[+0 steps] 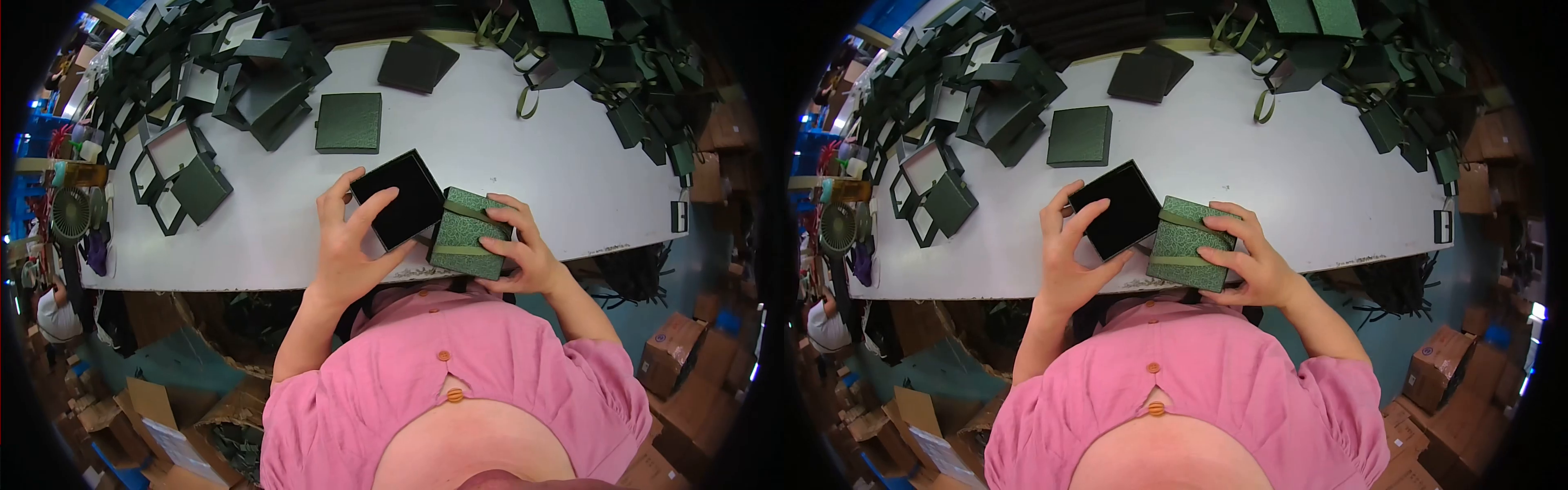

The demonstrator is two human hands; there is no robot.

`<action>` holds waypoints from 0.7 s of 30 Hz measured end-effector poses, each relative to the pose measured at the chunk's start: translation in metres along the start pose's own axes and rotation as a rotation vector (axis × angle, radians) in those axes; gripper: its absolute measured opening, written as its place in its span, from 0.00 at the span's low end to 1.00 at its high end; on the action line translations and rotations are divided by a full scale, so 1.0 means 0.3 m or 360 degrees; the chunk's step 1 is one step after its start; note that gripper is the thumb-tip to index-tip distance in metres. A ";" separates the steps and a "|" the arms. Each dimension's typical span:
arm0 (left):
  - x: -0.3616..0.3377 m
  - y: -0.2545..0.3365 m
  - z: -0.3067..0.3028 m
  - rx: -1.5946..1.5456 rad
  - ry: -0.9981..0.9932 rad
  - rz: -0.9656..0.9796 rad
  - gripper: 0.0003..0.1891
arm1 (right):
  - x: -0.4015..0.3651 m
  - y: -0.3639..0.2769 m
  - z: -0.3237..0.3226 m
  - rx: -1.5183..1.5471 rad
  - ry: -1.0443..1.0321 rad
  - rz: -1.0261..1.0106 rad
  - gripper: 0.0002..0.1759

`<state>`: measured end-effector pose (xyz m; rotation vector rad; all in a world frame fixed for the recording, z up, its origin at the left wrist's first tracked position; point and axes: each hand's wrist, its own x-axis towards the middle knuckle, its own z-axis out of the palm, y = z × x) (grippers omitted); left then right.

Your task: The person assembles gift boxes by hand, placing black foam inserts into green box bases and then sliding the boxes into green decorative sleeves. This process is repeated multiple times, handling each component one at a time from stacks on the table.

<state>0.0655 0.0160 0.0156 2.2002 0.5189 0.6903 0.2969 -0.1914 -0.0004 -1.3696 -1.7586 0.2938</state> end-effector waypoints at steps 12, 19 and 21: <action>-0.109 -0.050 -0.039 -0.0751 0.0024 -0.0070 0.57 | 0.204 -0.002 0.038 0.0337 -0.0138 -0.0037 0.37; -0.182 -0.097 -0.144 -0.0960 0.0077 -0.0161 0.57 | 0.302 0.068 0.094 0.0607 -0.0280 -0.0175 0.36; -0.202 -0.098 -0.178 -0.1093 -0.0023 -0.0127 0.60 | 0.320 0.055 0.088 0.0737 -0.0374 -0.0197 0.37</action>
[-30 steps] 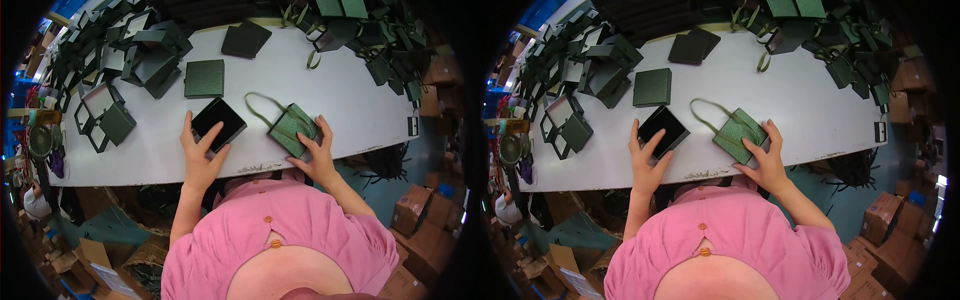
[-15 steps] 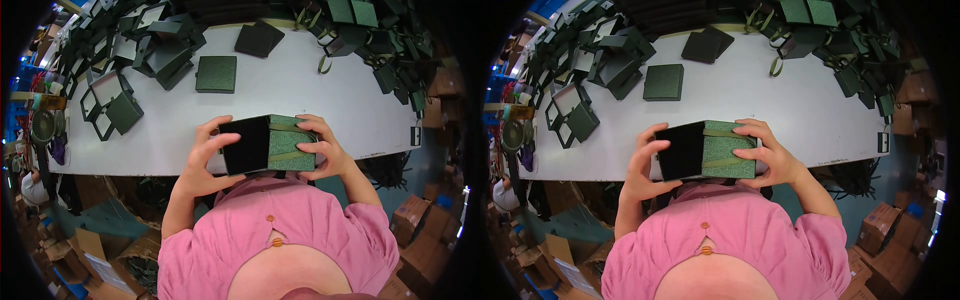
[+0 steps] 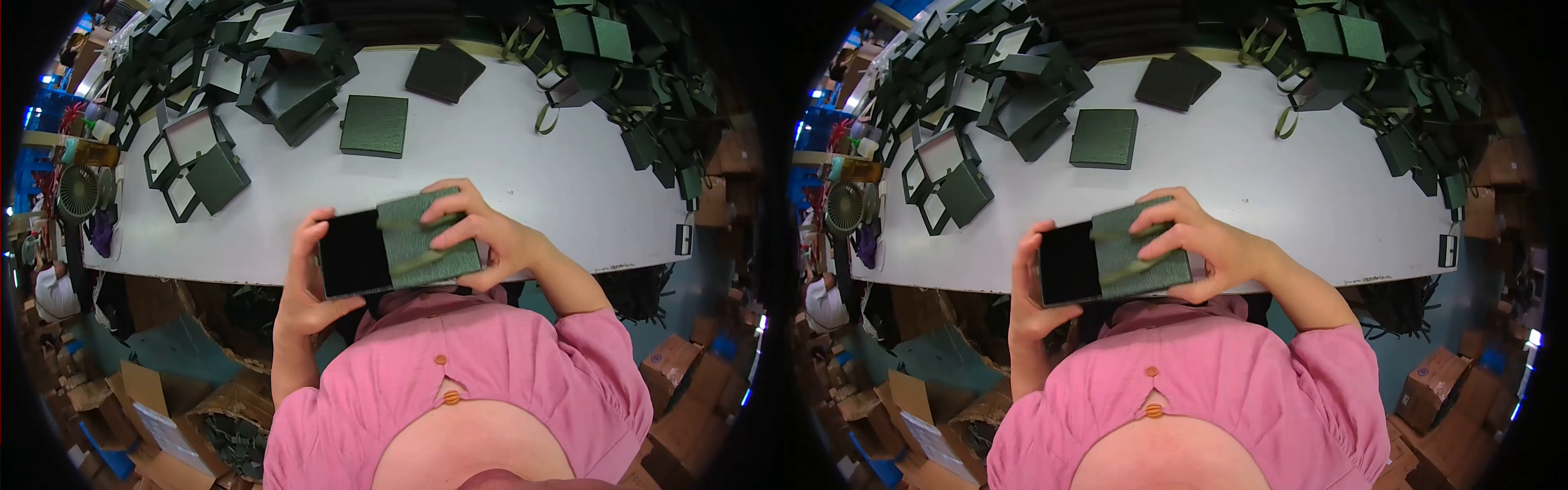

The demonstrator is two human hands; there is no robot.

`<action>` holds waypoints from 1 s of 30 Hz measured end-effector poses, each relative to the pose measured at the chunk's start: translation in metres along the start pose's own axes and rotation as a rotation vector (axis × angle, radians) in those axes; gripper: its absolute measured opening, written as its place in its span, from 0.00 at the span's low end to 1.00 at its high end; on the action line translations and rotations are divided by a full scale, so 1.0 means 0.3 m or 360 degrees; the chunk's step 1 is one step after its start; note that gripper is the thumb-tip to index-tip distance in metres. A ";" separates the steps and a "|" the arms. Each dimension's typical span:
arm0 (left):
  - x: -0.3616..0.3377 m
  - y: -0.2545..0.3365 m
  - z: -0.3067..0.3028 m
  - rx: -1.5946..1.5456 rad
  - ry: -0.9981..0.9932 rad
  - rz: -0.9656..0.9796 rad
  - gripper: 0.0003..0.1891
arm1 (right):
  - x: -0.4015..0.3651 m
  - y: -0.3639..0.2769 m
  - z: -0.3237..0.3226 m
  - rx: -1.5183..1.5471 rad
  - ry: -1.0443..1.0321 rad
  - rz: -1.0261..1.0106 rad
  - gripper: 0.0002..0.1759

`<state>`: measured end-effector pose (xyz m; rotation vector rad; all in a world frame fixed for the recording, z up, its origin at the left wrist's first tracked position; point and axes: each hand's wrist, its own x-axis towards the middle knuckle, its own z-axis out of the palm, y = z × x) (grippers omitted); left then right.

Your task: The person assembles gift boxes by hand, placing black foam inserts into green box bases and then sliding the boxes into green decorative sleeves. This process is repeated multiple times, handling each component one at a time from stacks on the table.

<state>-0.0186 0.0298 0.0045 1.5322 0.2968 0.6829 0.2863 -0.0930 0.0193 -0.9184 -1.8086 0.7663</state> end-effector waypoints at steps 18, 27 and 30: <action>0.053 0.155 -0.123 0.2547 0.0192 -0.0619 0.52 | 0.126 0.391 -0.294 -0.1388 0.0426 0.0528 0.33; 0.625 -0.132 -0.066 0.1733 -0.0484 0.0265 0.40 | 0.165 0.379 -0.220 -0.1080 0.0872 0.0520 0.21; 0.615 -0.054 -0.042 0.1770 -0.0445 -0.0019 0.35 | 0.119 0.313 -0.241 -0.1271 0.1330 0.0269 0.18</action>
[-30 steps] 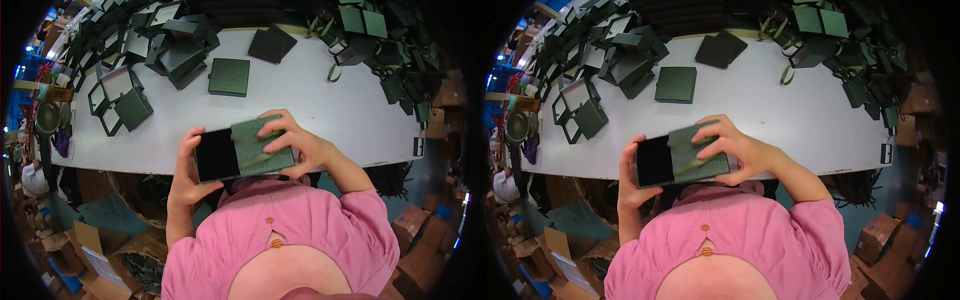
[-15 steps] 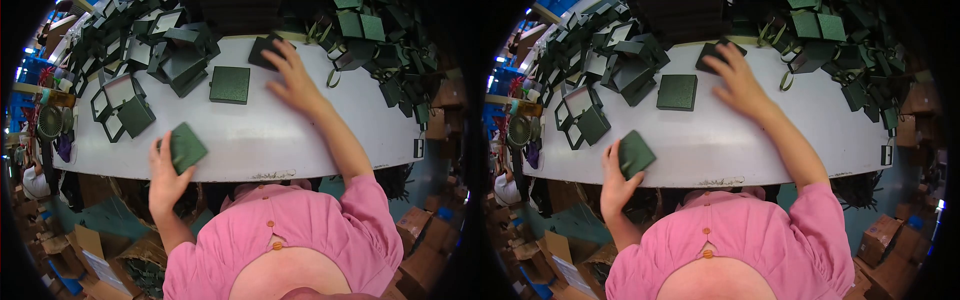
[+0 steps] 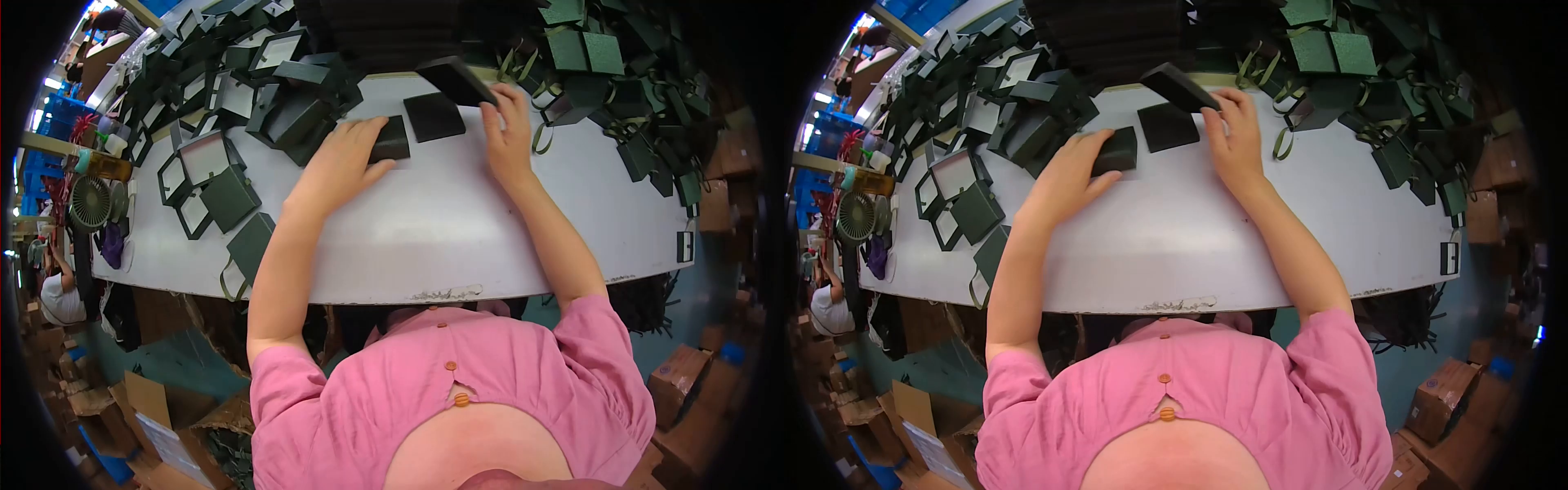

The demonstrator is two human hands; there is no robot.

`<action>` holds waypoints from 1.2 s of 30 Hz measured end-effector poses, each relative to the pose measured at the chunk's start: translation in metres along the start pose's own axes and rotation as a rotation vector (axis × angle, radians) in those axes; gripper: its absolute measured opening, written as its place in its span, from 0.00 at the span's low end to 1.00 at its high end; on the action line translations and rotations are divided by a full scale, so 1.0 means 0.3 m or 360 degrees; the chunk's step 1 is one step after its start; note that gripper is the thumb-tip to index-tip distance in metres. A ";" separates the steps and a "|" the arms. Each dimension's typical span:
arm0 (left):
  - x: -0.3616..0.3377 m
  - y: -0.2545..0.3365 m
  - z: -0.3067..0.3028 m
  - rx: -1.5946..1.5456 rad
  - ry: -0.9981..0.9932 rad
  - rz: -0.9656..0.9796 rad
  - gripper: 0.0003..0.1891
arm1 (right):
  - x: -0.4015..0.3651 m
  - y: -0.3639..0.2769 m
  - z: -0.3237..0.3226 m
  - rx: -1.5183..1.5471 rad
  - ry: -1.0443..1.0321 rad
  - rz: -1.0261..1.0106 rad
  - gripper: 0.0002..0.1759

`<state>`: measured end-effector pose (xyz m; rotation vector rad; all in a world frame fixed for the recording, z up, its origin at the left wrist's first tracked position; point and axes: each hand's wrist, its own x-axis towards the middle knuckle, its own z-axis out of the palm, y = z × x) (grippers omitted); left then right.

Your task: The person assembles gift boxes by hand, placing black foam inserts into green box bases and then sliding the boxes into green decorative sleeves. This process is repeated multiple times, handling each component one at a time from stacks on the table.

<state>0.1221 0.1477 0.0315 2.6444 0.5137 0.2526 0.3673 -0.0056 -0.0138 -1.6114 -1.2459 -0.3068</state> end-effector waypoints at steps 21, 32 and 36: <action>-0.262 0.139 0.231 -0.0858 0.0150 -0.0131 0.60 | -0.203 -0.185 -0.060 0.0343 -0.0929 0.0206 0.13; -0.332 0.160 0.231 -0.0124 0.0022 0.0226 0.31 | 0.174 0.294 -0.498 -0.1208 -0.0653 -0.0003 0.61; -0.332 0.167 0.227 -0.0050 0.0008 0.0242 0.28 | 0.180 0.297 -0.591 -0.1238 -0.1022 -0.0155 0.47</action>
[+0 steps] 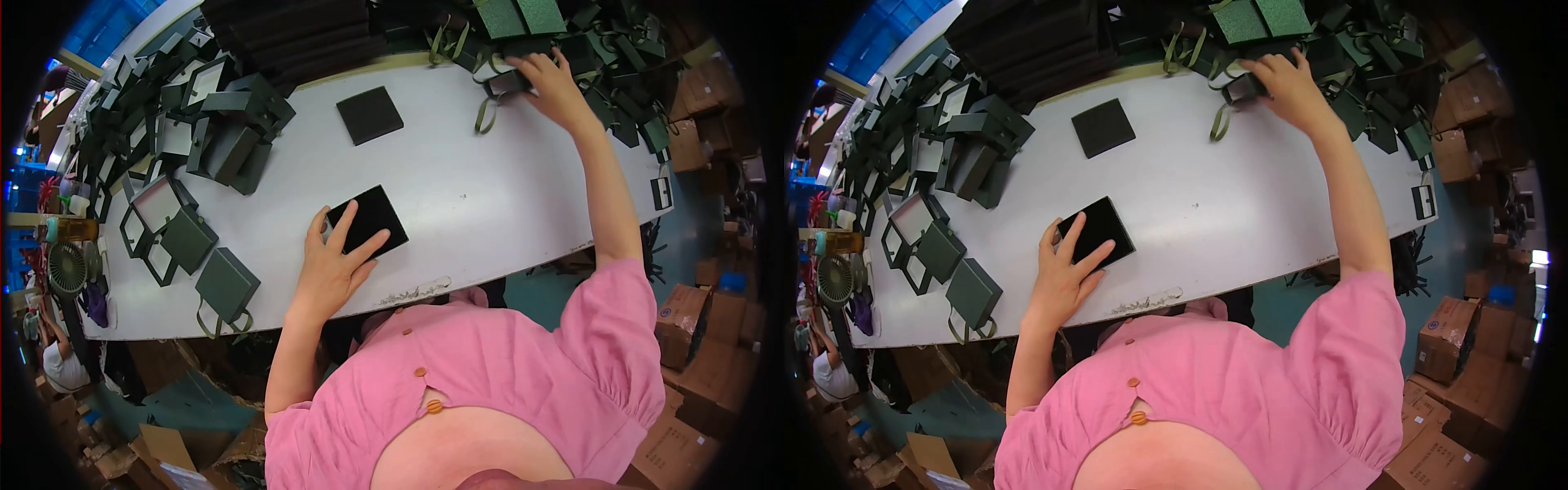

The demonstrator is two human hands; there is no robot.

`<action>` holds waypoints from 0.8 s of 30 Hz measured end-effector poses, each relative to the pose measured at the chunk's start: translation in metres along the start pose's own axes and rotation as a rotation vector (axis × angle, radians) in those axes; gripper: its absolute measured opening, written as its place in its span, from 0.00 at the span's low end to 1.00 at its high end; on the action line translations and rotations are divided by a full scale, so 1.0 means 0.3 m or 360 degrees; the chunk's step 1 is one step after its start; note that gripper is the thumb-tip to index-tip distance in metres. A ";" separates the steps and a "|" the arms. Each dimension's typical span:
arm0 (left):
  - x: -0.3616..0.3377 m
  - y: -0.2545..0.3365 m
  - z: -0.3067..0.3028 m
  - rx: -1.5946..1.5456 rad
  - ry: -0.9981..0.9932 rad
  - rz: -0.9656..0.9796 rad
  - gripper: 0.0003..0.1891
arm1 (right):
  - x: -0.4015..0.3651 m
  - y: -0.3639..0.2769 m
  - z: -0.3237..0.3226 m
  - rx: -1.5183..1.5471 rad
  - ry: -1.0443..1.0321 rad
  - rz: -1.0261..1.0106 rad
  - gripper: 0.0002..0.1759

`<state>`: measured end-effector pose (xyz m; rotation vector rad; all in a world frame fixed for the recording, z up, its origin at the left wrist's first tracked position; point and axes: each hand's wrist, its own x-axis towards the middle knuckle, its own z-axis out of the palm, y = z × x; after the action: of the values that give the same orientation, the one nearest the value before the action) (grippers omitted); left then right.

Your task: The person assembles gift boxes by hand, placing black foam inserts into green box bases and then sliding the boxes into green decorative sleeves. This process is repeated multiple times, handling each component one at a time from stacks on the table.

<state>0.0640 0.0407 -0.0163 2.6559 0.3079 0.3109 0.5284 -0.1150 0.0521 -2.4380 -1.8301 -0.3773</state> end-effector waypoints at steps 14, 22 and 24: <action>-0.111 -0.025 -0.068 0.0006 0.0113 -0.0337 0.24 | -0.176 -0.630 -0.027 0.0855 0.0178 -0.0172 0.23; -0.124 -0.025 -0.045 -0.0130 0.0265 -0.0379 0.23 | 0.023 -0.690 0.116 0.0776 -0.0151 -0.0178 0.13; -0.116 -0.023 -0.051 -0.0161 0.0293 -0.0380 0.25 | 0.012 -0.691 0.114 0.1011 -0.0004 -0.0100 0.12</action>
<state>0.0256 0.0439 -0.0118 2.4632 0.6441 0.4807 0.3370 -0.0450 0.0010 -1.9448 -1.6874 0.1866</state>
